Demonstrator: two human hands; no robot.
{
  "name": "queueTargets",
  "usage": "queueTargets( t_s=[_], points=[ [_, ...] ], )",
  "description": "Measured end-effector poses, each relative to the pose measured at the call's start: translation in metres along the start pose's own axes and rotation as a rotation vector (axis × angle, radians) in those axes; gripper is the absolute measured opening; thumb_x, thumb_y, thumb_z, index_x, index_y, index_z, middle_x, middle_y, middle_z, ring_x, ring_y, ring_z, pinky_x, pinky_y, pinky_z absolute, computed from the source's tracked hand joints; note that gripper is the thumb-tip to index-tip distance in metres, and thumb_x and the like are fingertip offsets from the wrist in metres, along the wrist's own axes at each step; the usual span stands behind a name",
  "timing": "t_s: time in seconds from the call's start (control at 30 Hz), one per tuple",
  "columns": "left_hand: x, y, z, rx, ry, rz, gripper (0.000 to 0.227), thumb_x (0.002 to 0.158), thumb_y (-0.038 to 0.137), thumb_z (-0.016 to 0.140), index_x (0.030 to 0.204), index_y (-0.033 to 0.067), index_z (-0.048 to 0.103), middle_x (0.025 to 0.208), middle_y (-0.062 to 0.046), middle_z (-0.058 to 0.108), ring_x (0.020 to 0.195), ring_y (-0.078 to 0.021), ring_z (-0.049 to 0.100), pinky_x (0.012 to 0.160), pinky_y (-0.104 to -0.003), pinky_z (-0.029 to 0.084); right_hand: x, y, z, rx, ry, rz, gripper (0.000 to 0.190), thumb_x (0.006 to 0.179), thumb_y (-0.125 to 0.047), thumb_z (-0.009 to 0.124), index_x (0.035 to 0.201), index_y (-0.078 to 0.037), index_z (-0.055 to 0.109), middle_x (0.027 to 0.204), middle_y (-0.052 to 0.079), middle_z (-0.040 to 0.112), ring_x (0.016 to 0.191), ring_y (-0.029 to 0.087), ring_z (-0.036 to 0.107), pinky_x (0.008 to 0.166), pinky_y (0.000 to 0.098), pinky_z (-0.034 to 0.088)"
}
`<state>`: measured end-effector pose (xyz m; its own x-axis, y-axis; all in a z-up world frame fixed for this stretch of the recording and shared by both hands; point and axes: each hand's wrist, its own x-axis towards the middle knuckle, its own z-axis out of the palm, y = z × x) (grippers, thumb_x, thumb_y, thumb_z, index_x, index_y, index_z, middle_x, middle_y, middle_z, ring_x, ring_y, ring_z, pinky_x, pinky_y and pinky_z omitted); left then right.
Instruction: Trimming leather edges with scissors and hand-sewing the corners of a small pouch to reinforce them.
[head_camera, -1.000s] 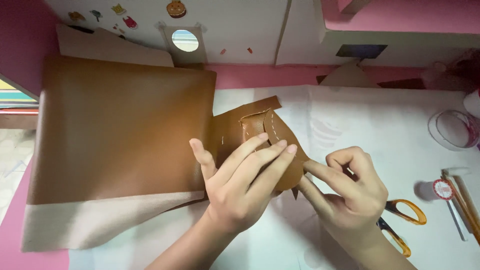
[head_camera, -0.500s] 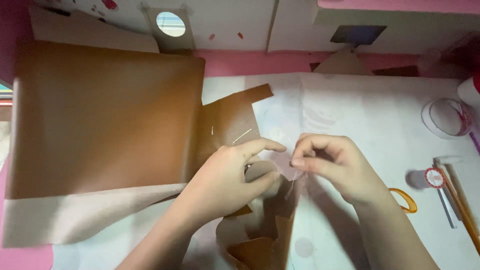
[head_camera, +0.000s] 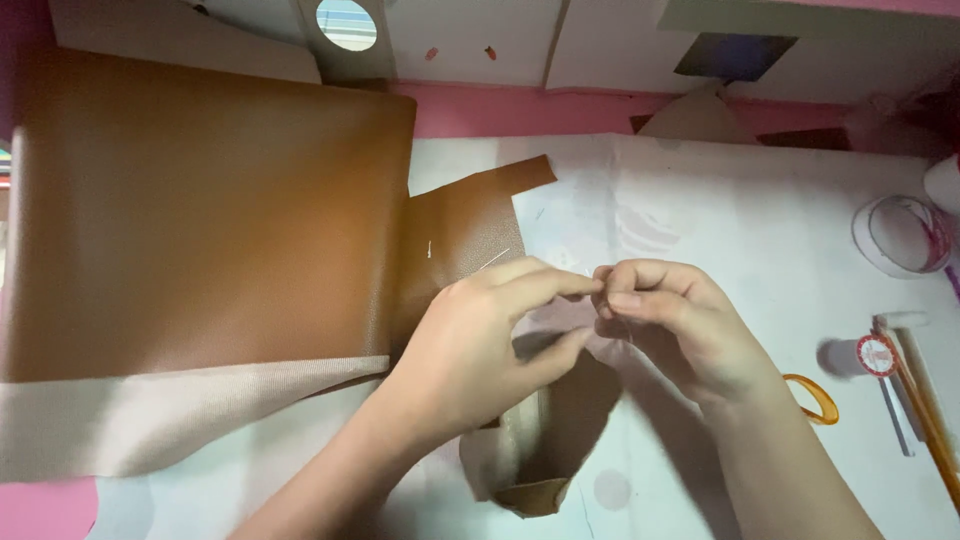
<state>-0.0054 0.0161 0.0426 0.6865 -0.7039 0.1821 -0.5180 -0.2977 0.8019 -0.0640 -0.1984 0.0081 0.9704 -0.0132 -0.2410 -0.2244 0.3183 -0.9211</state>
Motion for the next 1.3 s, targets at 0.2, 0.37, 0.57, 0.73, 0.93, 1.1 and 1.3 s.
queueTargets(
  t_s=[0.2, 0.37, 0.57, 0.73, 0.93, 1.1, 1.3],
  points=[
    [-0.002, 0.000, 0.007, -0.190, 0.156, 0.179, 0.012, 0.093, 0.016, 0.072, 0.105, 0.0156, 0.075, 0.099, 0.002, 0.079, 0.090, -0.0099, 0.075, 0.083, -0.023, 0.062, 0.000, 0.008, -0.004, -0.027, -0.105, -0.165, 0.022, 0.089, -0.013, 0.069, 0.070, -0.006, 0.062, 0.079, 0.007, 0.058, 0.075, 0.019, 0.053, 0.076, 0.0307, 0.040],
    [-0.002, 0.003, 0.008, -0.222, 0.179, 0.203, 0.007, 0.095, 0.013, 0.071, 0.100, 0.0129, 0.076, 0.092, -0.001, 0.074, 0.082, -0.0116, 0.070, 0.077, -0.023, 0.063, -0.003, 0.001, -0.002, 0.020, -0.071, -0.084, 0.029, 0.088, -0.019, 0.069, 0.065, -0.008, 0.054, 0.080, 0.006, 0.055, 0.073, 0.020, 0.051, 0.069, 0.0325, 0.042],
    [0.000, 0.004, 0.008, -0.237, 0.210, 0.132, 0.003, 0.095, 0.012, 0.069, 0.094, 0.0116, 0.071, 0.089, 0.003, 0.073, 0.081, -0.0099, 0.066, 0.077, -0.023, 0.060, 0.002, -0.006, -0.007, 0.325, -0.178, -0.241, 0.025, 0.098, -0.022, 0.053, 0.079, -0.008, 0.061, 0.072, -0.002, 0.040, 0.060, 0.014, 0.035, 0.063, 0.0302, 0.033],
    [0.000, 0.007, 0.008, -0.288, 0.222, 0.016, 0.006, 0.094, 0.018, 0.068, 0.098, 0.0140, 0.071, 0.096, 0.000, 0.077, 0.084, -0.0110, 0.075, 0.083, -0.025, 0.064, -0.003, -0.012, 0.015, -0.491, 0.025, -0.272, 0.038, 0.090, -0.012, 0.071, 0.128, -0.007, 0.072, 0.101, 0.003, 0.068, 0.087, 0.012, 0.062, 0.078, 0.0272, 0.061],
    [0.001, 0.004, 0.008, -0.273, 0.239, 0.020, 0.005, 0.095, 0.017, 0.067, 0.098, 0.0143, 0.070, 0.096, 0.000, 0.078, 0.085, -0.0117, 0.074, 0.080, -0.026, 0.063, -0.001, 0.006, 0.003, -0.293, -0.091, -0.503, 0.026, 0.090, -0.010, 0.075, 0.114, -0.002, 0.073, 0.104, 0.012, 0.073, 0.081, 0.016, 0.060, 0.075, 0.0292, 0.051],
    [0.002, 0.002, 0.010, -0.251, 0.210, -0.019, 0.007, 0.095, 0.020, 0.067, 0.097, 0.0149, 0.072, 0.092, 0.002, 0.076, 0.087, -0.0108, 0.071, 0.082, -0.025, 0.061, 0.000, 0.007, 0.001, -0.304, 0.087, -0.515, 0.008, 0.091, -0.010, 0.072, 0.096, -0.003, 0.074, 0.095, 0.013, 0.076, 0.088, 0.021, 0.070, 0.072, 0.0290, 0.057],
    [0.000, -0.003, 0.015, -0.210, 0.239, 0.109, 0.011, 0.090, 0.019, 0.076, 0.098, 0.0141, 0.071, 0.091, 0.001, 0.074, 0.081, -0.0117, 0.068, 0.076, -0.024, 0.059, -0.002, 0.009, 0.007, -0.230, 0.107, -0.555, 0.005, 0.092, -0.006, 0.071, 0.087, -0.008, 0.072, 0.090, 0.013, 0.075, 0.084, 0.022, 0.069, 0.076, 0.0316, 0.054]
  ],
)
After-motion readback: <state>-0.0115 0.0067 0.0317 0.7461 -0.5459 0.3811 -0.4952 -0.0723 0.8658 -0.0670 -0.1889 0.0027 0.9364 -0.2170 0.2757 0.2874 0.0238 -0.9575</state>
